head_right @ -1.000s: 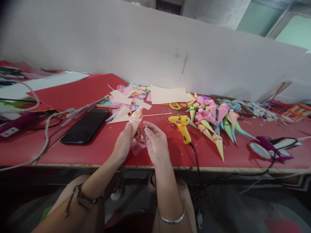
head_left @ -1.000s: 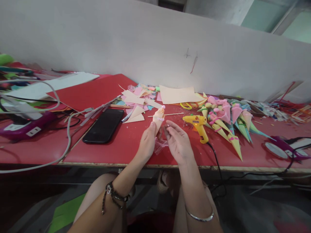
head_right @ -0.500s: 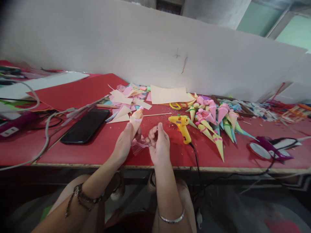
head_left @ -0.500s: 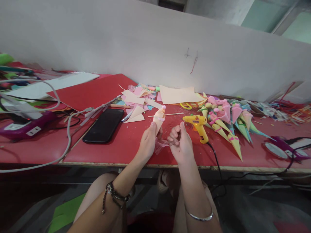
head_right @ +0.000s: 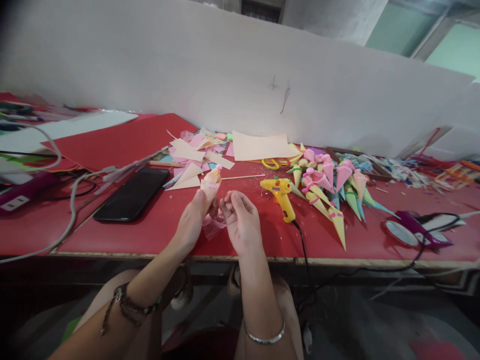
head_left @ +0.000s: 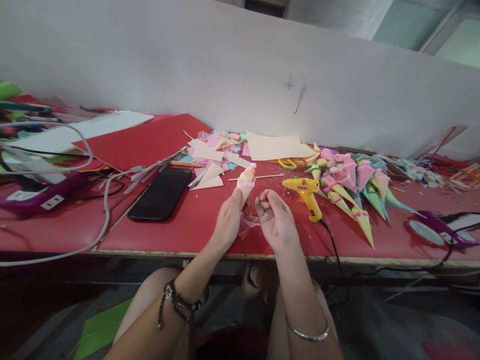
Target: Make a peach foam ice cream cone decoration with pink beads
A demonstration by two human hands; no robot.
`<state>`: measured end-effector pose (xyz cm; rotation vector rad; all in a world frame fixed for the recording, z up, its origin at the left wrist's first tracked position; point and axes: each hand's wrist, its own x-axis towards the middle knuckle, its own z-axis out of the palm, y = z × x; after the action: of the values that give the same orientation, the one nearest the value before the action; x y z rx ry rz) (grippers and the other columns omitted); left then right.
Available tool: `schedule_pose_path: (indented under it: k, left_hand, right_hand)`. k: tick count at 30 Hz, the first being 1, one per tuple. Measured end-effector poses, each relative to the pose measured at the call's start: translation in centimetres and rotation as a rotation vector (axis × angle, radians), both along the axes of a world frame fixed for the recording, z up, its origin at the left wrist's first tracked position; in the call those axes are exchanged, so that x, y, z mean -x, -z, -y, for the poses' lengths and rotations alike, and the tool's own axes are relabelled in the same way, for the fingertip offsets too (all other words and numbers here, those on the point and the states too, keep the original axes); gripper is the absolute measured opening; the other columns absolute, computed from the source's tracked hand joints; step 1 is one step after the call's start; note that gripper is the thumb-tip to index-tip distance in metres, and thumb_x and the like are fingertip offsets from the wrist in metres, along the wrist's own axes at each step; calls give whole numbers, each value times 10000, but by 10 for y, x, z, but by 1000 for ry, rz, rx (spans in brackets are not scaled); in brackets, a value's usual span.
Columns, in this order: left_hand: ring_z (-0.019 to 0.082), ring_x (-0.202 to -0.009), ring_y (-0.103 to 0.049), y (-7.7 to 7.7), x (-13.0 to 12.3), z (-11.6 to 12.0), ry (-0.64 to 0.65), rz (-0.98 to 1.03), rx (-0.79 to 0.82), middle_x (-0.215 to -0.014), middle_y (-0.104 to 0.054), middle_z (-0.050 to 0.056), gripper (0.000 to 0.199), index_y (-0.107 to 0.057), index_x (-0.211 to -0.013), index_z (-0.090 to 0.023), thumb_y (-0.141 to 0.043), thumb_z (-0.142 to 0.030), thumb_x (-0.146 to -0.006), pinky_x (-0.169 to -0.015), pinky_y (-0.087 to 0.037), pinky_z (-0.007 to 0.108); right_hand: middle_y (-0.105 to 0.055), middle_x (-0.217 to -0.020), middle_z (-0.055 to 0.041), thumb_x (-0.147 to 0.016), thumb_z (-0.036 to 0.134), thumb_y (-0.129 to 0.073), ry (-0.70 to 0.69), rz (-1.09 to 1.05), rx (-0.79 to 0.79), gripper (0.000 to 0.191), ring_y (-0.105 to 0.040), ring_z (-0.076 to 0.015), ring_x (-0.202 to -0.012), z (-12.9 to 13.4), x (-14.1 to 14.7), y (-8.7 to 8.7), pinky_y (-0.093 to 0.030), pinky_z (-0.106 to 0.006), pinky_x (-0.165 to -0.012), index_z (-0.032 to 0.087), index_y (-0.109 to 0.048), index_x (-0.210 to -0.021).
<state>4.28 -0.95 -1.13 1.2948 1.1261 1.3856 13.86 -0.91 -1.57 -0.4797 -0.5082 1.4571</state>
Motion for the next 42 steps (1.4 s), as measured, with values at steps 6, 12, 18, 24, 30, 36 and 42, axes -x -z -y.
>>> schedule_pose_path:
  k: [6,12,18,24,30,36,42]
  left_hand:
    - [106,-495,-445,0,0,0,-5,0,2,-499,-480,-9,522,-468,-524,-163,-289,-531,-848,-514,-370,224]
    - [99,-481,-415,-2,0,1,9,35,12,-484,-453,-18,517,-456,-516,-167,-305,-539,-841,-487,-364,214]
    - [105,-489,-413,0,0,-1,22,40,-5,-495,-454,-11,536,-455,-518,-165,-309,-584,-819,-492,-361,230]
    - [108,-490,-397,2,-1,-1,-3,54,27,-492,-448,-17,541,-436,-513,-176,-326,-633,-780,-487,-343,238]
    - [108,-489,-390,0,0,0,14,15,12,-491,-432,-22,524,-445,-529,-177,-286,-580,-823,-493,-326,234]
    - [112,-486,-414,3,0,-1,35,0,-12,-487,-438,-14,516,-428,-527,-178,-262,-547,-847,-493,-328,236]
    - [114,-488,-394,1,0,0,24,-1,-7,-482,-420,-19,515,-428,-528,-182,-261,-550,-845,-490,-327,235]
  right_hand:
    - [-692,-665,16,-604,124,-692,25,46,60,96,-623,-52,-637,-1,1,1,-524,-163,-736,155,-691,-696]
    - [-700,-683,4,-647,120,-644,4,45,59,121,-626,-59,-660,0,1,1,-516,-175,-765,148,-702,-749]
    - [-697,-688,8,-651,170,-676,-3,-15,64,55,-615,-45,-631,0,1,1,-532,-162,-746,145,-695,-697]
    - [-620,-554,48,-582,246,-754,-30,-35,43,146,-537,-11,-502,0,2,1,-540,-154,-732,136,-660,-599]
    - [-508,-481,94,-625,349,-720,-55,3,16,273,-380,20,-367,4,2,-3,-511,-123,-586,154,-565,-515]
    - [-403,-442,106,-722,491,-587,-44,55,9,468,-285,-1,-330,6,2,-7,-415,-153,-451,174,-359,-465]
    - [-393,-428,112,-718,473,-602,-46,25,3,434,-278,-2,-343,5,2,-5,-392,-142,-462,172,-383,-495]
